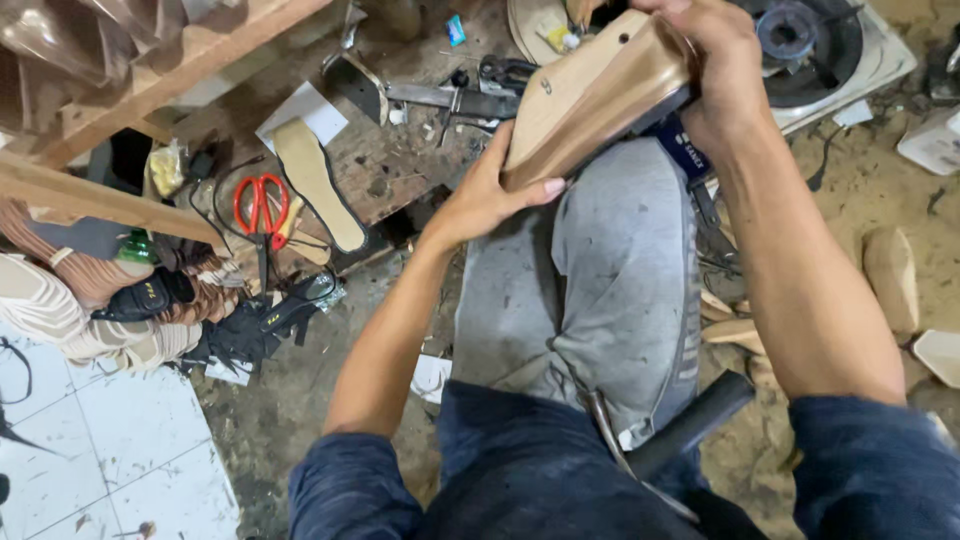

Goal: The person applies adhesive to a shoe upper, presses a rubber sole onto it, and uses a curved metal tool to press and smooth the edges. The person repeats this process on a second shoe upper and places the finished shoes on a shelf.

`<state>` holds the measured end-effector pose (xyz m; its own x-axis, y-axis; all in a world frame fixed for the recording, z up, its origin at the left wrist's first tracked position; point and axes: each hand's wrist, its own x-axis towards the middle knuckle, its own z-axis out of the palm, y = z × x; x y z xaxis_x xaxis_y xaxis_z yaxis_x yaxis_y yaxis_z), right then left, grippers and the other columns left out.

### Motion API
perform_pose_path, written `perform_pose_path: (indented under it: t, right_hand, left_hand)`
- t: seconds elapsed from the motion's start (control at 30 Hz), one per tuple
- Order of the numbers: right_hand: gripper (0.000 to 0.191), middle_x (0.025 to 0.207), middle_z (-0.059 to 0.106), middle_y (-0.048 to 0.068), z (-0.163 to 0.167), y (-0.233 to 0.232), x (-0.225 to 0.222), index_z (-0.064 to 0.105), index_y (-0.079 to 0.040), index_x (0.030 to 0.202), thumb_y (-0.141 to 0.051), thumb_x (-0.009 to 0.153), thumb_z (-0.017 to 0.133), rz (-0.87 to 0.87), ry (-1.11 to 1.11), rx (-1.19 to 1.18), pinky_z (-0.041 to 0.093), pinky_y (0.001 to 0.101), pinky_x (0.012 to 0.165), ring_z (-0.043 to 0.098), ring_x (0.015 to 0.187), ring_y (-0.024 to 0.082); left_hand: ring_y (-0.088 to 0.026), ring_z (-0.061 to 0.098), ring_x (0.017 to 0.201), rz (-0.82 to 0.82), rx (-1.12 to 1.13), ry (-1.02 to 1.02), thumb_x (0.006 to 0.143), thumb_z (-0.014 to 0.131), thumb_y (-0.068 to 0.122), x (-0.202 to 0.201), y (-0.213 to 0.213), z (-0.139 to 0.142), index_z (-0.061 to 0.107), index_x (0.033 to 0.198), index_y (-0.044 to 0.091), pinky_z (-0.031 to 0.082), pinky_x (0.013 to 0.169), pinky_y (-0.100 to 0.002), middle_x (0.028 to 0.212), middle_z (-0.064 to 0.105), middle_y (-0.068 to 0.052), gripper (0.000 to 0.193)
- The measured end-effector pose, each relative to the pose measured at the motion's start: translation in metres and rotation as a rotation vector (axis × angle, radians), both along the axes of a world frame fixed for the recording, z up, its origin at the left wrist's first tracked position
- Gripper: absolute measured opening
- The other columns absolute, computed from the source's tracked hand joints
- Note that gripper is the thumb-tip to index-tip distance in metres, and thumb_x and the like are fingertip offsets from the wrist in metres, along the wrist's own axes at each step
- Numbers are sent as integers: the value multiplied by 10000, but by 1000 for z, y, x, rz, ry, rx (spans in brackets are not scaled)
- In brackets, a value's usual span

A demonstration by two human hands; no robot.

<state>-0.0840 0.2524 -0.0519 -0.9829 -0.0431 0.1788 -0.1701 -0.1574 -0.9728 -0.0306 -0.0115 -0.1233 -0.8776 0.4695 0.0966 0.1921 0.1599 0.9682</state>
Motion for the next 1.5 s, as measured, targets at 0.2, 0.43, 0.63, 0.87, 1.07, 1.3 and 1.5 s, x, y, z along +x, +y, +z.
perform_pose_path:
  t: [0.2,0.43,0.63,0.87,1.07,1.3,1.5]
  right_hand:
    - [1047,1443,515,158,-14,-33,72,209,-79,1628,-432,850,815,-17,-2,-80,472,451,1078,524,1302,275]
    - [752,1268,597,174,-69,-32,113,419,50,1462,-169,854,804,-53,-241,-179,546,387,963,632,1126,245]
    - [655,1109,614,101,-59,99,38,495,-38,1445,-156,872,789,-238,-487,56,563,336,749,650,901,175]
    - [924,1245,657,209,-23,209,-78,547,-60,1456,-393,673,907,-416,-81,1720,466,553,1013,622,1142,382]
    - [572,1340,634,-53,-2,205,-117,577,-322,1419,-369,873,740,-198,414,2841,283,496,1214,503,1375,163]
    - [467,1379,562,-104,25,185,-120,518,-356,1448,-400,985,562,320,726,3249,213,479,1234,423,1448,182]
    - [568,1377,615,3,3,213,-143,570,-312,1440,-434,899,692,-136,-80,2718,332,493,1127,518,1345,222]
  left_hand:
    - [-315,488,1339,116,472,-119,894,778,408,19,25,-36,207,1614,23,435,1099,-485,1510,417,-224,996]
    - [-283,474,1439,183,55,196,1178,491,350,55,62,-58,441,1540,52,404,1227,-382,1446,491,-127,471]
    - [-194,592,1245,-37,524,-308,1065,565,276,64,39,-82,497,1488,54,479,1098,-336,1418,583,-114,483]
    - [-191,651,1118,52,586,-296,1041,580,47,82,49,-128,539,1432,-31,508,1011,-330,1252,654,-133,401]
    - [-193,666,1095,59,724,-380,1024,547,11,67,47,-136,515,1431,-42,523,1011,-341,1245,661,-139,411]
    - [-193,670,1100,54,724,-450,1035,534,29,64,43,-134,507,1432,-37,530,1013,-344,1258,653,-139,403]
    - [-194,668,1090,52,718,-433,1045,541,41,63,44,-136,519,1430,-33,517,1012,-334,1256,660,-138,393]
